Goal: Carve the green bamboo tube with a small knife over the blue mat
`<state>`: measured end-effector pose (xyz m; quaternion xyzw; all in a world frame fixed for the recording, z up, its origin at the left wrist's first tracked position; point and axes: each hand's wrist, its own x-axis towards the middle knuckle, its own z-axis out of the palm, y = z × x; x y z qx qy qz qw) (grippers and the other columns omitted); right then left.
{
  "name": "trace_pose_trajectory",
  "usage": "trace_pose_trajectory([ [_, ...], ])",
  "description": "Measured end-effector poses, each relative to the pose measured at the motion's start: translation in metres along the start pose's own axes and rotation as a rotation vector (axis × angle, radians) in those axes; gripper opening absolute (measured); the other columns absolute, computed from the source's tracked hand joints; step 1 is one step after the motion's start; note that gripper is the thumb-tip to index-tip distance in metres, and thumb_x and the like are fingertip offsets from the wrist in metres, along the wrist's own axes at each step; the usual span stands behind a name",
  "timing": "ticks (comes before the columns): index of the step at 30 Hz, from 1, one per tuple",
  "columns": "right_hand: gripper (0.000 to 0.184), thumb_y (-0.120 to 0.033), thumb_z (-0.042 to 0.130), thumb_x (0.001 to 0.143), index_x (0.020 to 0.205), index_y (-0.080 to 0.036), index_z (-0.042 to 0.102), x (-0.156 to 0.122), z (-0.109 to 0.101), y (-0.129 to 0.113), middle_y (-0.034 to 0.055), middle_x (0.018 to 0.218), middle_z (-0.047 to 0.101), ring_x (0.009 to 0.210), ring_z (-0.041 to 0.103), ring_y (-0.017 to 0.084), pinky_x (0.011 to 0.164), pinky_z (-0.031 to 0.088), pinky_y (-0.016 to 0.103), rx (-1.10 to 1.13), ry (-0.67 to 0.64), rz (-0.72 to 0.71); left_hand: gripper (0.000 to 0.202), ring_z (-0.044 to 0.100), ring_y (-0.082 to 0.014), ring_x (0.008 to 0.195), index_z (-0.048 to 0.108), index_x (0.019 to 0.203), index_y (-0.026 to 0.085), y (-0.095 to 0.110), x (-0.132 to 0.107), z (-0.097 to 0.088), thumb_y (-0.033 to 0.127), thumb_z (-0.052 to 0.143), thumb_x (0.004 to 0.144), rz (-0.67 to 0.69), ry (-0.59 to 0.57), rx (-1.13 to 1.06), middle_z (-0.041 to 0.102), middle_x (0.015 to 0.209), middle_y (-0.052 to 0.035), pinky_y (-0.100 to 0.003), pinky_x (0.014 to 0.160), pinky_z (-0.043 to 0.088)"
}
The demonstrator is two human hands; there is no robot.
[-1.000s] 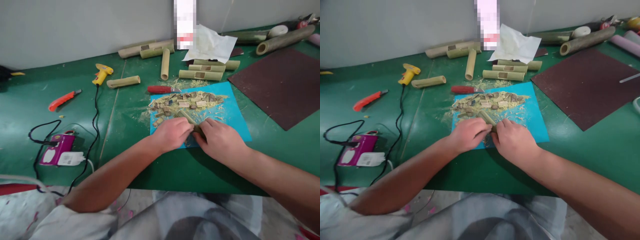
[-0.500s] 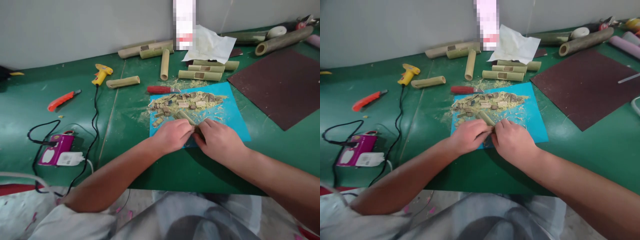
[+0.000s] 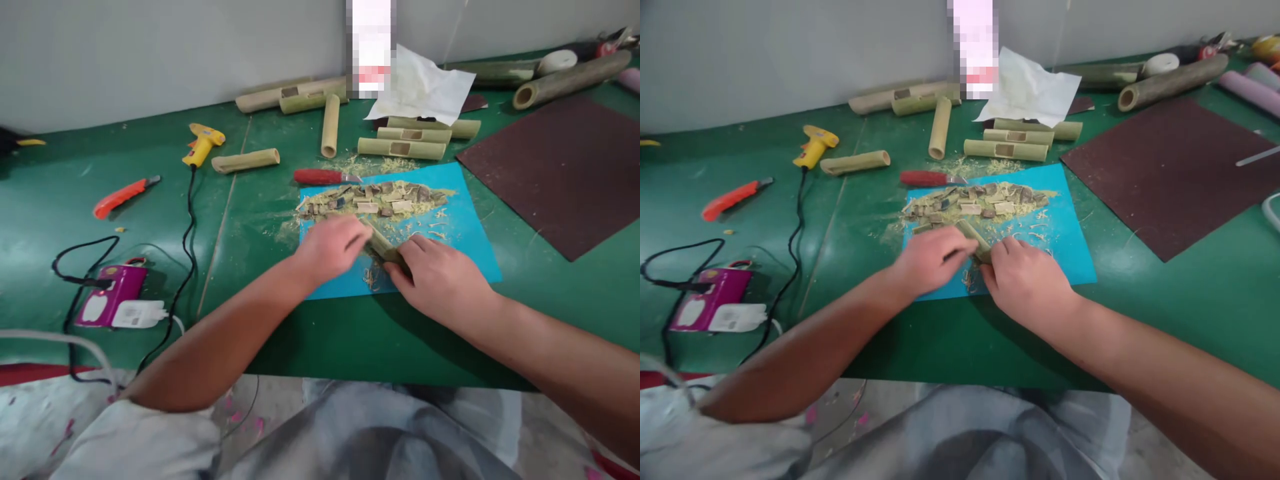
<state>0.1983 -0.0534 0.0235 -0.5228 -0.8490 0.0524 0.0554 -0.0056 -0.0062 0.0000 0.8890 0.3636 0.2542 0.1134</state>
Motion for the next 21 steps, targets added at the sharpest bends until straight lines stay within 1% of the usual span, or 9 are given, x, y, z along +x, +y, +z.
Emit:
trace_pose_trajectory([
  [2, 0.027, -0.03, 0.049, 0.096, 0.083, -0.014, 0.065, 0.0001, 0.0003, 0.0003, 0.0102, 0.08, 0.065, 0.071, 0.056, 0.02, 0.059, 0.028, 0.032, -0.008, -0.001, 0.011, 0.029, 0.06, -0.0126, 0.07, 0.068, 0.083, 0.016, 0.0001, 0.0, 0.0001, 0.027, 0.049, 0.102, -0.027, 0.045, 0.016, 0.066, 0.076, -0.0025, -0.024, 0.065, 0.045],
  [6, 0.029, -0.031, 0.048, 0.098, 0.082, -0.014, 0.066, 0.0007, 0.0008, 0.0003, 0.0102, 0.08, 0.065, 0.072, 0.058, 0.021, 0.058, 0.028, 0.032, -0.021, -0.023, 0.007, 0.03, 0.059, -0.0122, 0.068, 0.069, 0.084, 0.016, 0.0006, -0.0001, -0.0004, 0.028, 0.049, 0.102, 0.01, -0.032, 0.027, 0.064, 0.073, -0.0014, -0.024, 0.063, 0.043],
  [9, 0.029, -0.031, 0.048, 0.097, 0.084, -0.013, 0.066, 0.001, 0.0005, 0.0002, 0.011, 0.082, 0.065, 0.071, 0.058, 0.02, 0.058, 0.029, 0.032, -0.027, -0.022, 0.018, 0.028, 0.059, -0.0122, 0.068, 0.068, 0.081, 0.015, -0.0003, 0.0003, -0.0011, 0.025, 0.051, 0.101, -0.028, 0.056, 0.047, 0.064, 0.074, -0.0017, -0.024, 0.064, 0.044],
  [10, 0.029, -0.03, 0.048, 0.097, 0.084, -0.013, 0.066, 0.0009, 0.0004, 0.0002, 0.0112, 0.082, 0.065, 0.072, 0.057, 0.02, 0.058, 0.029, 0.032, -0.028, -0.021, 0.015, 0.029, 0.059, -0.0123, 0.068, 0.067, 0.08, 0.015, -0.0004, 0.0004, -0.0013, 0.025, 0.051, 0.101, -0.019, 0.056, 0.052, 0.064, 0.073, -0.0018, -0.024, 0.064, 0.044],
  [12, 0.028, -0.029, 0.048, 0.097, 0.083, -0.013, 0.066, 0.0004, 0.0001, 0.0003, 0.0113, 0.081, 0.065, 0.072, 0.057, 0.02, 0.058, 0.029, 0.032, -0.027, -0.021, 0.002, 0.029, 0.059, -0.0124, 0.067, 0.068, 0.082, 0.015, -0.0002, 0.0006, -0.0017, 0.025, 0.05, 0.102, 0.017, 0.0, 0.042, 0.064, 0.073, -0.0016, -0.024, 0.062, 0.043],
  [13, 0.028, -0.029, 0.048, 0.097, 0.083, -0.013, 0.066, 0.0002, 0.0001, 0.0004, 0.0113, 0.081, 0.065, 0.072, 0.057, 0.02, 0.058, 0.029, 0.032, -0.026, -0.018, -0.003, 0.028, 0.059, -0.0124, 0.068, 0.069, 0.083, 0.015, 0.0, 0.0005, -0.0019, 0.025, 0.051, 0.101, 0.019, -0.005, 0.033, 0.065, 0.074, -0.0016, -0.024, 0.062, 0.043],
  [16, 0.029, -0.029, 0.045, 0.098, 0.083, -0.014, 0.065, -0.0004, 0.0007, 0.001, 0.011, 0.079, 0.064, 0.071, 0.055, 0.02, 0.058, 0.029, 0.031, -0.028, 0.009, -0.013, 0.025, 0.06, -0.012, 0.069, 0.069, 0.083, 0.015, 0.0006, 0.0001, -0.0021, 0.024, 0.053, 0.1, -0.016, 0.054, 0.026, 0.066, 0.076, -0.0019, -0.023, 0.064, 0.044],
  [19, 0.029, -0.028, 0.046, 0.097, 0.081, -0.014, 0.065, -0.0002, 0.0012, 0.0012, 0.0106, 0.077, 0.063, 0.07, 0.055, 0.02, 0.06, 0.029, 0.031, -0.031, 0.017, -0.037, 0.027, 0.059, -0.0121, 0.068, 0.069, 0.085, 0.016, 0.0003, -0.0004, -0.0018, 0.026, 0.051, 0.102, 0.023, -0.005, 0.024, 0.065, 0.073, -0.0011, -0.024, 0.062, 0.043],
  [21, 0.029, -0.029, 0.046, 0.097, 0.081, -0.014, 0.065, 0.0002, 0.0007, 0.0007, 0.0108, 0.078, 0.064, 0.07, 0.055, 0.019, 0.059, 0.029, 0.031, -0.026, 0.008, -0.023, 0.027, 0.06, -0.0122, 0.069, 0.069, 0.083, 0.016, -0.0013, -0.0003, -0.0019, 0.026, 0.052, 0.101, 0.004, 0.027, 0.021, 0.065, 0.074, -0.0012, -0.023, 0.063, 0.043],
])
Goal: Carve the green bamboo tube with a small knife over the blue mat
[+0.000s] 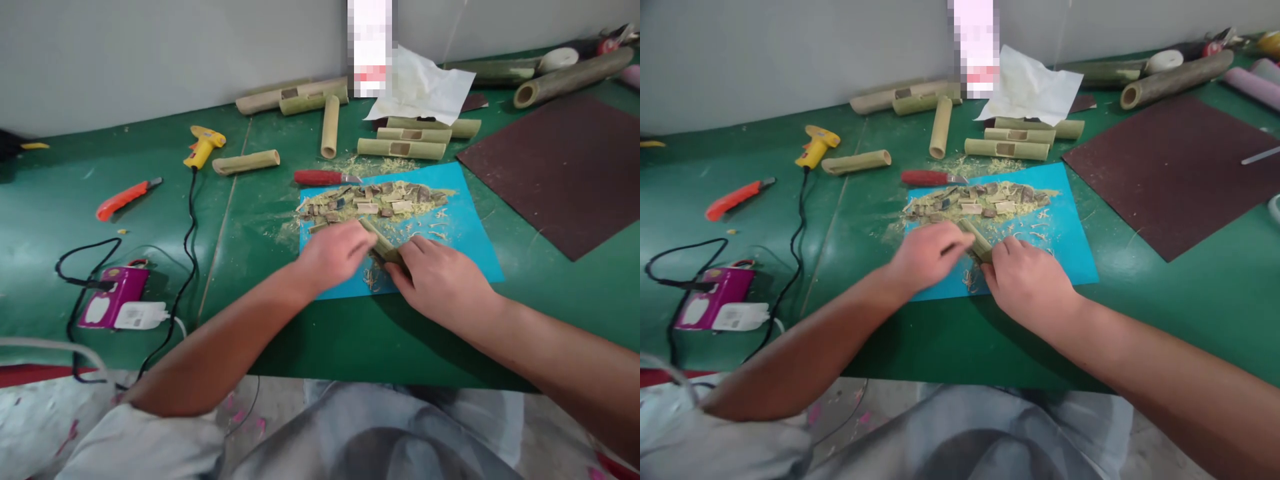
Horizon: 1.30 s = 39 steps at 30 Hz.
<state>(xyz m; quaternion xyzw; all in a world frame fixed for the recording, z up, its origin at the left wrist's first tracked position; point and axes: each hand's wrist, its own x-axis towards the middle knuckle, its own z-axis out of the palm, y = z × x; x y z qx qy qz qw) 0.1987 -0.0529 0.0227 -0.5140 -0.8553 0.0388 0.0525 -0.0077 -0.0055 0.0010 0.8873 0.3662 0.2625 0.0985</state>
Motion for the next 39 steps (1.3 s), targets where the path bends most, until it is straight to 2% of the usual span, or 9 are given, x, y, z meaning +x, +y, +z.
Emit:
trace_pose_trajectory([
  [5, 0.028, -0.028, 0.048, 0.097, 0.083, -0.013, 0.066, 0.001, -0.002, -0.002, 0.0111, 0.08, 0.065, 0.072, 0.057, 0.02, 0.06, 0.03, 0.032, 0.002, -0.051, 0.02, 0.026, 0.06, -0.0122, 0.07, 0.069, 0.086, 0.017, -0.004, 0.001, -0.001, 0.027, 0.051, 0.102, -0.026, -0.01, -0.021, 0.066, 0.076, -0.0018, -0.023, 0.066, 0.046],
  [16, 0.027, -0.029, 0.048, 0.097, 0.083, -0.013, 0.066, 0.0, -0.001, -0.002, 0.0109, 0.081, 0.065, 0.072, 0.057, 0.02, 0.059, 0.03, 0.032, -0.002, -0.015, 0.019, 0.024, 0.061, -0.0124, 0.071, 0.067, 0.083, 0.016, 0.001, -0.001, -0.001, 0.024, 0.054, 0.1, -0.041, 0.041, -0.02, 0.066, 0.076, -0.0021, -0.023, 0.066, 0.046],
  [19, 0.028, -0.028, 0.048, 0.097, 0.081, -0.013, 0.066, 0.0, -0.001, -0.001, 0.0108, 0.079, 0.065, 0.072, 0.057, 0.021, 0.06, 0.03, 0.032, -0.009, -0.018, 0.0, 0.029, 0.06, -0.0127, 0.07, 0.068, 0.084, 0.017, 0.002, -0.001, -0.001, 0.027, 0.048, 0.103, 0.013, -0.067, -0.009, 0.065, 0.075, -0.0018, -0.024, 0.065, 0.045],
  [23, 0.028, -0.029, 0.049, 0.097, 0.083, -0.012, 0.067, 0.0, -0.002, -0.001, 0.0113, 0.08, 0.065, 0.071, 0.058, 0.021, 0.059, 0.03, 0.033, -0.017, -0.021, 0.01, 0.029, 0.059, -0.0128, 0.069, 0.067, 0.081, 0.016, 0.002, -0.001, 0.0, 0.026, 0.05, 0.102, -0.03, 0.033, 0.028, 0.065, 0.075, -0.0025, -0.024, 0.065, 0.045],
  [26, 0.027, -0.028, 0.049, 0.097, 0.083, -0.012, 0.067, 0.0, -0.003, -0.001, 0.0116, 0.079, 0.065, 0.073, 0.059, 0.021, 0.06, 0.032, 0.032, -0.033, -0.027, -0.006, 0.032, 0.06, -0.0131, 0.069, 0.067, 0.082, 0.016, 0.004, -0.001, 0.0, 0.028, 0.047, 0.103, 0.023, -0.068, 0.018, 0.065, 0.075, -0.0026, -0.024, 0.063, 0.045],
  [30, 0.028, -0.027, 0.049, 0.098, 0.083, -0.012, 0.067, -0.001, -0.002, -0.001, 0.0116, 0.079, 0.065, 0.073, 0.059, 0.021, 0.06, 0.032, 0.032, -0.045, -0.021, -0.009, 0.028, 0.06, -0.0129, 0.07, 0.068, 0.085, 0.016, 0.006, -0.001, -0.001, 0.027, 0.048, 0.103, -0.038, 0.002, 0.031, 0.065, 0.076, -0.0024, -0.024, 0.066, 0.046],
  [33, 0.028, -0.027, 0.049, 0.098, 0.082, -0.013, 0.067, -0.001, -0.002, -0.002, 0.0113, 0.078, 0.065, 0.073, 0.058, 0.021, 0.061, 0.031, 0.032, -0.052, -0.015, -0.029, 0.03, 0.06, -0.0129, 0.07, 0.069, 0.085, 0.017, 0.006, 0.0, -0.001, 0.027, 0.047, 0.103, 0.019, -0.073, 0.014, 0.065, 0.075, -0.0023, -0.024, 0.065, 0.046],
  [37, 0.028, -0.027, 0.049, 0.098, 0.083, -0.013, 0.068, 0.0, -0.002, -0.002, 0.0112, 0.079, 0.066, 0.073, 0.059, 0.021, 0.06, 0.031, 0.032, -0.058, -0.014, -0.016, 0.027, 0.059, -0.0131, 0.071, 0.068, 0.083, 0.016, 0.006, 0.001, -0.001, 0.025, 0.05, 0.102, -0.048, 0.0, 0.003, 0.064, 0.075, -0.0026, -0.025, 0.067, 0.046],
  [39, 0.028, -0.027, 0.049, 0.098, 0.083, -0.013, 0.068, 0.0, -0.003, -0.002, 0.0111, 0.079, 0.066, 0.073, 0.06, 0.022, 0.06, 0.032, 0.032, -0.063, -0.025, -0.02, 0.028, 0.059, -0.0131, 0.069, 0.068, 0.084, 0.016, 0.005, 0.001, -0.001, 0.025, 0.049, 0.102, -0.013, -0.042, 0.006, 0.064, 0.074, -0.0024, -0.025, 0.065, 0.045],
])
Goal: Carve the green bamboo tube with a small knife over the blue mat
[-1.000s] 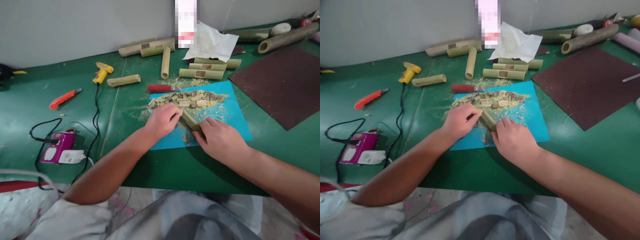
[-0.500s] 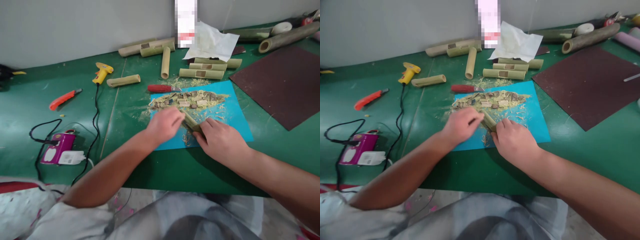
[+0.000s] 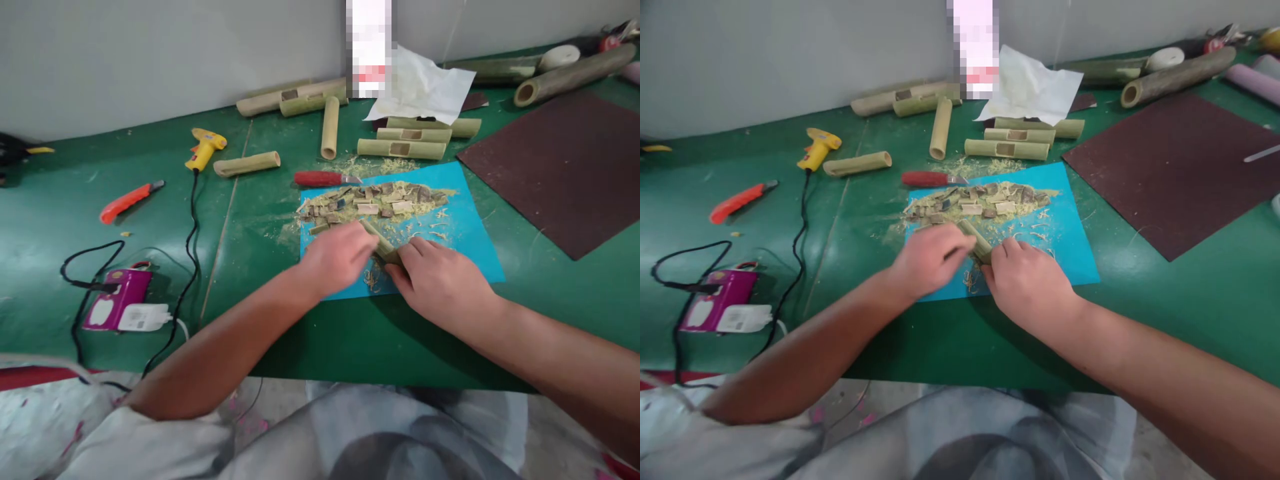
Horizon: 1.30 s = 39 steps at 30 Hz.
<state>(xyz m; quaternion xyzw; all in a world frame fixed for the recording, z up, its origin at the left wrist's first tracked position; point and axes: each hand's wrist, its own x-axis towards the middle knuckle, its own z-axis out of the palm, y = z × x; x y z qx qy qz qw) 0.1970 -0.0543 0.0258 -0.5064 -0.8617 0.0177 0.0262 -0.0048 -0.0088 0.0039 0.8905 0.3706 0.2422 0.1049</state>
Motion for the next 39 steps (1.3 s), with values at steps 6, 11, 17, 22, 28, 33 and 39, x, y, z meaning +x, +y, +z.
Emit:
trace_pose_trajectory([
  [6, 0.028, -0.028, 0.05, 0.098, 0.085, -0.012, 0.069, 0.0, 0.0, 0.0, 0.0115, 0.081, 0.067, 0.076, 0.062, 0.023, 0.061, 0.035, 0.032, -0.007, -0.02, 0.004, 0.025, 0.06, -0.0126, 0.069, 0.068, 0.083, 0.015, -0.003, 0.0, 0.0, 0.024, 0.052, 0.101, -0.003, 0.076, 0.005, 0.065, 0.075, -0.0021, -0.024, 0.065, 0.046],
  [11, 0.031, -0.027, 0.048, 0.099, 0.081, -0.013, 0.069, 0.0, 0.0, 0.0, 0.0112, 0.078, 0.066, 0.074, 0.062, 0.022, 0.06, 0.034, 0.032, -0.024, 0.006, -0.012, 0.029, 0.058, -0.0126, 0.068, 0.067, 0.083, 0.017, -0.002, 0.001, -0.001, 0.026, 0.048, 0.103, 0.041, 0.014, 0.014, 0.063, 0.072, -0.0015, -0.024, 0.063, 0.044],
  [17, 0.029, -0.028, 0.05, 0.098, 0.081, -0.013, 0.069, 0.0, 0.0, 0.0, 0.0107, 0.078, 0.066, 0.072, 0.06, 0.021, 0.059, 0.034, 0.032, -0.022, 0.007, -0.014, 0.03, 0.057, -0.0123, 0.066, 0.067, 0.081, 0.017, -0.001, 0.0, -0.002, 0.026, 0.048, 0.103, 0.054, -0.018, 0.028, 0.062, 0.071, -0.0013, -0.024, 0.062, 0.043],
  [22, 0.029, -0.027, 0.05, 0.098, 0.08, -0.013, 0.068, -0.001, 0.002, 0.0, 0.0103, 0.076, 0.066, 0.071, 0.06, 0.02, 0.059, 0.033, 0.031, -0.041, 0.049, -0.03, 0.029, 0.057, -0.0124, 0.067, 0.067, 0.082, 0.015, -0.004, 0.0, 0.0, 0.024, 0.049, 0.102, 0.064, 0.037, 0.029, 0.063, 0.072, -0.0021, -0.024, 0.062, 0.042],
  [28, 0.028, -0.028, 0.052, 0.098, 0.08, -0.013, 0.068, -0.001, 0.004, 0.001, 0.0101, 0.076, 0.065, 0.071, 0.06, 0.02, 0.058, 0.033, 0.032, -0.042, 0.058, -0.032, 0.028, 0.059, -0.0125, 0.07, 0.067, 0.083, 0.016, -0.006, 0.0, 0.001, 0.026, 0.05, 0.102, 0.008, 0.083, 0.018, 0.065, 0.075, -0.0023, -0.024, 0.065, 0.045],
  [33, 0.028, -0.028, 0.051, 0.098, 0.081, -0.013, 0.067, 0.0, 0.002, 0.001, 0.0104, 0.077, 0.066, 0.072, 0.062, 0.021, 0.058, 0.033, 0.032, -0.029, 0.006, -0.006, 0.027, 0.061, -0.0119, 0.07, 0.068, 0.085, 0.017, -0.004, 0.001, 0.0, 0.025, 0.05, 0.102, 0.026, 0.016, -0.049, 0.066, 0.075, -0.0013, -0.022, 0.065, 0.047],
  [39, 0.023, -0.029, 0.056, 0.095, 0.082, -0.013, 0.066, 0.0, 0.001, -0.002, 0.0099, 0.079, 0.066, 0.072, 0.061, 0.021, 0.058, 0.033, 0.032, 0.015, 0.009, 0.004, 0.019, 0.061, -0.012, 0.07, 0.069, 0.086, 0.015, -0.011, 0.002, -0.003, 0.02, 0.056, 0.099, -0.003, 0.045, -0.048, 0.066, 0.076, -0.0018, -0.023, 0.066, 0.047],
])
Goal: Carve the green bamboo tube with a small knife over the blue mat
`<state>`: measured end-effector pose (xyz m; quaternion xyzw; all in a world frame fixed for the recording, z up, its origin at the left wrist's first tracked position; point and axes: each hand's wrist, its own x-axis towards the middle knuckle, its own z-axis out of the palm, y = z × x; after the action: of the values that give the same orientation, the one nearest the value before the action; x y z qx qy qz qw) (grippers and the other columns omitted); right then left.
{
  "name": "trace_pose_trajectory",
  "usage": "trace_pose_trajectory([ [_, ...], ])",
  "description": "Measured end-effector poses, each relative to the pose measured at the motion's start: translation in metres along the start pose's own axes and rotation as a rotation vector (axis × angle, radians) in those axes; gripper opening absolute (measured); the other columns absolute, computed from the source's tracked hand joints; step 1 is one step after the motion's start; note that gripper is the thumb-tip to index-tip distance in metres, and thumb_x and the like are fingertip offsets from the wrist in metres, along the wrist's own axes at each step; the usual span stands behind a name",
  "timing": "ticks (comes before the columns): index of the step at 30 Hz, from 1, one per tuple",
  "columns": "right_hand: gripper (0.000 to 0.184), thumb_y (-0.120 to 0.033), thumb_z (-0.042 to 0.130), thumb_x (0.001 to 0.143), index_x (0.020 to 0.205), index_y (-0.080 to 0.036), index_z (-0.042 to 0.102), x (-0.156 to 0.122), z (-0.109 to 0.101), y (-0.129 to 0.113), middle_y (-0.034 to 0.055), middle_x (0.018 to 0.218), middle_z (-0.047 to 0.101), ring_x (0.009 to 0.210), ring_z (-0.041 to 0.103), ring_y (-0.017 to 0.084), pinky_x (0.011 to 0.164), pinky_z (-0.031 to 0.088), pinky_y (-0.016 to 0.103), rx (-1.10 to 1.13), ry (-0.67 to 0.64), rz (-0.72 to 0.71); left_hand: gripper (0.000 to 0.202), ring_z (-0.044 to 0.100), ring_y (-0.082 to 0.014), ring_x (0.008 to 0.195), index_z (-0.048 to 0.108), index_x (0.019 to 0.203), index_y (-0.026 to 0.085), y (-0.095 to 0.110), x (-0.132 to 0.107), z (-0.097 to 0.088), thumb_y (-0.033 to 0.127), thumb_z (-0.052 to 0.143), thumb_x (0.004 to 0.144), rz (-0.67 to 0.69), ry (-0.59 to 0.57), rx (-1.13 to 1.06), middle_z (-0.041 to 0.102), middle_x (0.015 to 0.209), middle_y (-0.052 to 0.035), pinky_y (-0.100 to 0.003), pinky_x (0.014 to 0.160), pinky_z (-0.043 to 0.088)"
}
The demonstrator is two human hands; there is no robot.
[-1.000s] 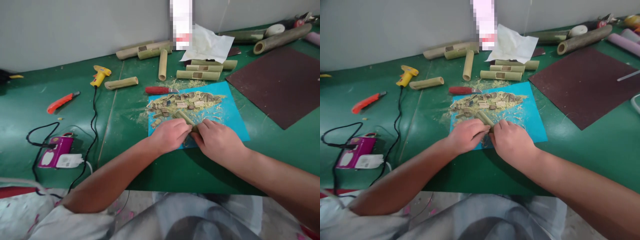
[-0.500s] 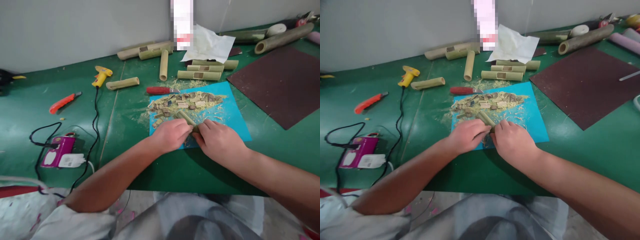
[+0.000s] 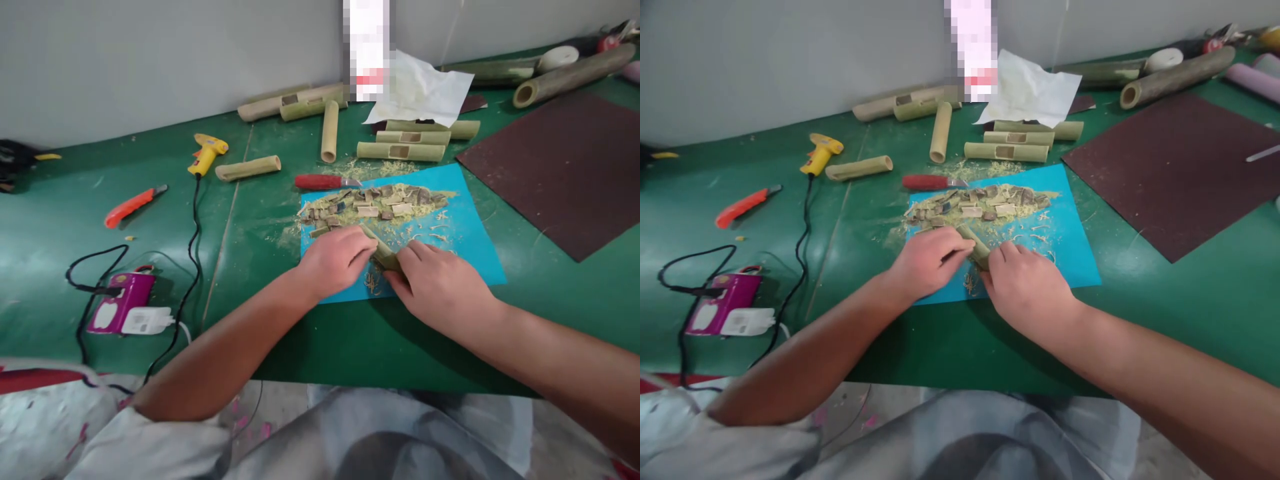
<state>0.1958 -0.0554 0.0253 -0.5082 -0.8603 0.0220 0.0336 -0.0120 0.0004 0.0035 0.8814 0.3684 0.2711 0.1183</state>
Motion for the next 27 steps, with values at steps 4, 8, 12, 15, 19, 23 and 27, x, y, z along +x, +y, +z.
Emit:
trace_pose_trajectory([
  [4, 0.023, -0.029, 0.056, 0.095, 0.082, -0.013, 0.066, 0.0, 0.001, 0.0, 0.0096, 0.078, 0.065, 0.071, 0.06, 0.021, 0.057, 0.031, 0.032, 0.015, 0.002, 0.01, 0.019, 0.061, -0.0122, 0.07, 0.067, 0.082, 0.015, -0.001, -0.001, -0.002, 0.018, 0.057, 0.097, -0.02, 0.054, 0.022, 0.065, 0.075, -0.0016, -0.023, 0.067, 0.047],
  [8, 0.022, -0.029, 0.056, 0.095, 0.082, -0.013, 0.066, 0.0, 0.001, -0.001, 0.0093, 0.078, 0.065, 0.072, 0.06, 0.021, 0.057, 0.031, 0.032, 0.023, 0.01, 0.006, 0.02, 0.061, -0.012, 0.07, 0.067, 0.083, 0.015, 0.0, -0.001, -0.001, 0.02, 0.055, 0.098, -0.013, 0.021, 0.007, 0.065, 0.076, -0.0015, -0.023, 0.066, 0.047],
  [12, 0.021, -0.028, 0.057, 0.094, 0.081, -0.014, 0.066, 0.0, 0.001, -0.001, 0.0092, 0.078, 0.065, 0.072, 0.06, 0.021, 0.058, 0.031, 0.031, 0.028, 0.003, 0.01, 0.025, 0.059, -0.0117, 0.068, 0.065, 0.079, 0.016, 0.007, -0.002, 0.001, 0.023, 0.053, 0.099, -0.026, 0.019, 0.015, 0.064, 0.073, -0.0014, -0.023, 0.064, 0.045],
  [15, 0.022, -0.028, 0.056, 0.094, 0.081, -0.014, 0.066, 0.0, 0.002, 0.0, 0.0094, 0.078, 0.065, 0.071, 0.059, 0.021, 0.058, 0.031, 0.031, 0.04, 0.007, 0.012, 0.025, 0.059, -0.0119, 0.068, 0.067, 0.084, 0.017, 0.014, -0.004, 0.003, 0.025, 0.05, 0.101, -0.004, -0.043, -0.009, 0.065, 0.075, -0.0015, -0.023, 0.064, 0.046],
  [19, 0.022, -0.028, 0.054, 0.094, 0.081, -0.014, 0.065, 0.0, 0.003, 0.001, 0.0097, 0.078, 0.065, 0.07, 0.057, 0.02, 0.059, 0.03, 0.031, 0.058, 0.027, 0.005, 0.029, 0.058, -0.0122, 0.067, 0.064, 0.078, 0.016, 0.018, -0.004, 0.004, 0.025, 0.049, 0.101, 0.0, -0.052, 0.007, 0.063, 0.072, -0.0013, -0.024, 0.063, 0.045],
  [23, 0.024, -0.028, 0.052, 0.095, 0.08, -0.015, 0.064, -0.001, 0.005, 0.002, 0.0091, 0.076, 0.064, 0.069, 0.055, 0.019, 0.059, 0.03, 0.031, 0.064, 0.053, -0.007, 0.028, 0.058, -0.0123, 0.068, 0.065, 0.08, 0.017, 0.017, -0.004, 0.004, 0.025, 0.049, 0.102, 0.009, -0.05, -0.006, 0.063, 0.073, -0.001, -0.024, 0.065, 0.046],
  [27, 0.021, -0.026, 0.053, 0.094, 0.079, -0.015, 0.064, -0.002, 0.006, 0.003, 0.0086, 0.075, 0.063, 0.068, 0.055, 0.019, 0.058, 0.03, 0.031, 0.061, 0.082, -0.027, 0.032, 0.057, -0.013, 0.067, 0.065, 0.078, 0.016, 0.019, -0.006, 0.005, 0.025, 0.047, 0.102, 0.045, -0.095, 0.01, 0.062, 0.072, -0.0019, -0.025, 0.063, 0.044],
])
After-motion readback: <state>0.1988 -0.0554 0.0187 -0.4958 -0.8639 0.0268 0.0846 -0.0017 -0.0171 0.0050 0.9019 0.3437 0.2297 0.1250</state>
